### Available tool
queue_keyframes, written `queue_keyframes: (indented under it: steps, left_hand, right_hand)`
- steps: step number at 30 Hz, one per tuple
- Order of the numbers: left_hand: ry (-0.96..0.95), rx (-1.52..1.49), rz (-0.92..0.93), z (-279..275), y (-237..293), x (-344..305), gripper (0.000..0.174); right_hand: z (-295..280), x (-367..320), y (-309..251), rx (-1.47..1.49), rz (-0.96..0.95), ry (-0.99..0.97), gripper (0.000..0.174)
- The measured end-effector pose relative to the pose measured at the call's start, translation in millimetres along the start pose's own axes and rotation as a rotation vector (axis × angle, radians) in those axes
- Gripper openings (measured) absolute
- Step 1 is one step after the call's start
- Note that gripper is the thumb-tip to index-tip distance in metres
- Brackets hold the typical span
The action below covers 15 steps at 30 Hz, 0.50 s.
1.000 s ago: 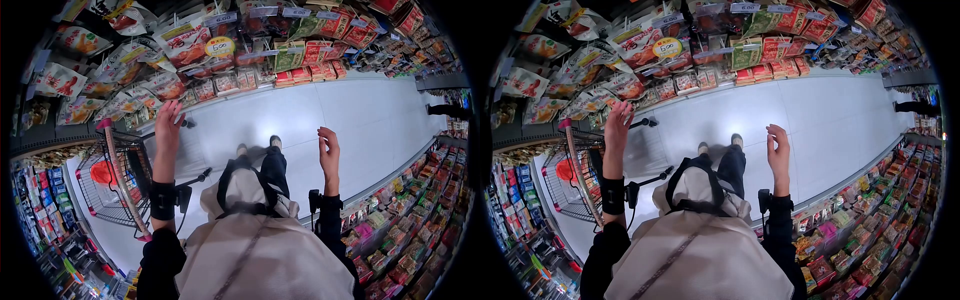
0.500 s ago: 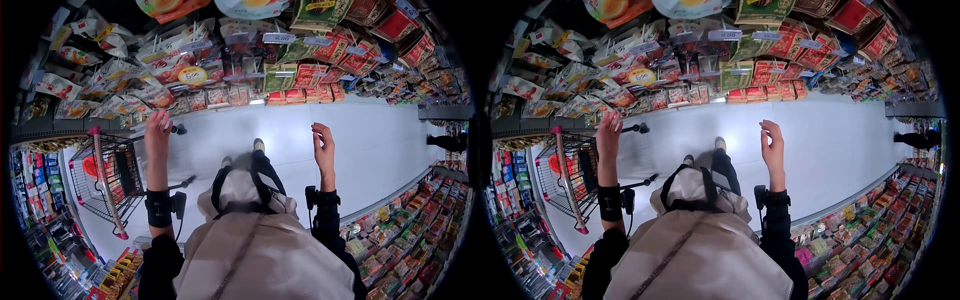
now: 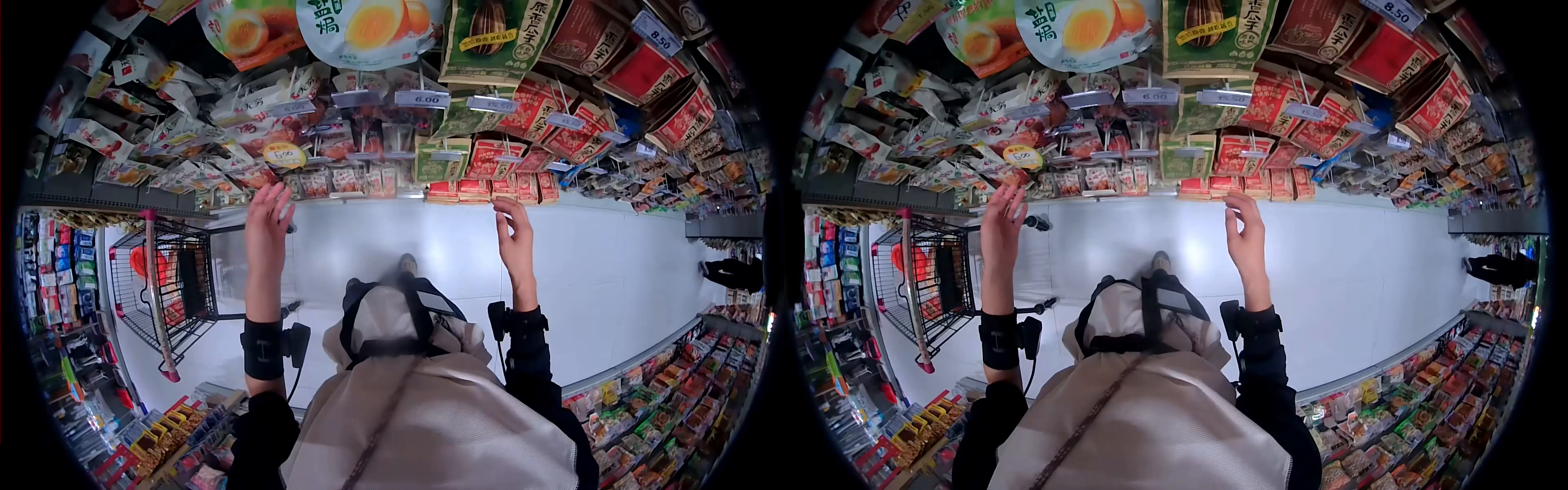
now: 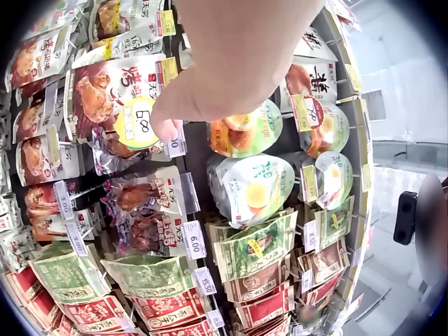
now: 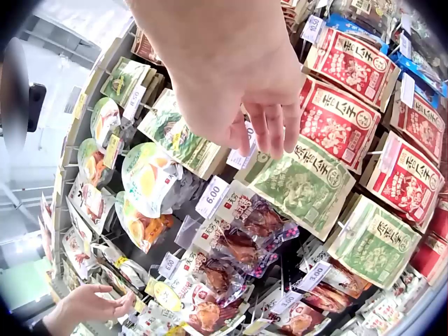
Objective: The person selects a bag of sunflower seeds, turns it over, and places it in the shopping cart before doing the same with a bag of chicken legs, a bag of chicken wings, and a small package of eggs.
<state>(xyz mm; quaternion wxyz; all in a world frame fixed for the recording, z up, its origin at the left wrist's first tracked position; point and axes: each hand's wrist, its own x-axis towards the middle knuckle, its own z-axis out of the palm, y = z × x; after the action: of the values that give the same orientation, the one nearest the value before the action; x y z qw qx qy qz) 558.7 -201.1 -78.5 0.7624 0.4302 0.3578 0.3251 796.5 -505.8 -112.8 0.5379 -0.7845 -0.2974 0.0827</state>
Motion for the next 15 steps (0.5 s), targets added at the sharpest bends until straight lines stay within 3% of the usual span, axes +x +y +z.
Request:
queue_keyframes:
  steps: [2, 10, 15]
  left_hand:
    - [0.05, -0.026, 0.003, 6.8, 2.8, -6.5, 0.044]
    - [0.074, -0.03, 0.111, -21.4, 3.9, -23.4, 0.049]
    - [0.132, -0.054, 0.107, -49.1, 8.8, -16.6, 0.044]
  right_hand:
    - [0.1, 3.9, 1.1, 0.009, -0.005, -0.018, 0.016]
    - [47.0, 22.5, -7.7, 0.001, -0.123, -0.136, 0.014]
    - [87.0, 27.1, -53.0, -0.006, -0.038, -0.245, 0.014]
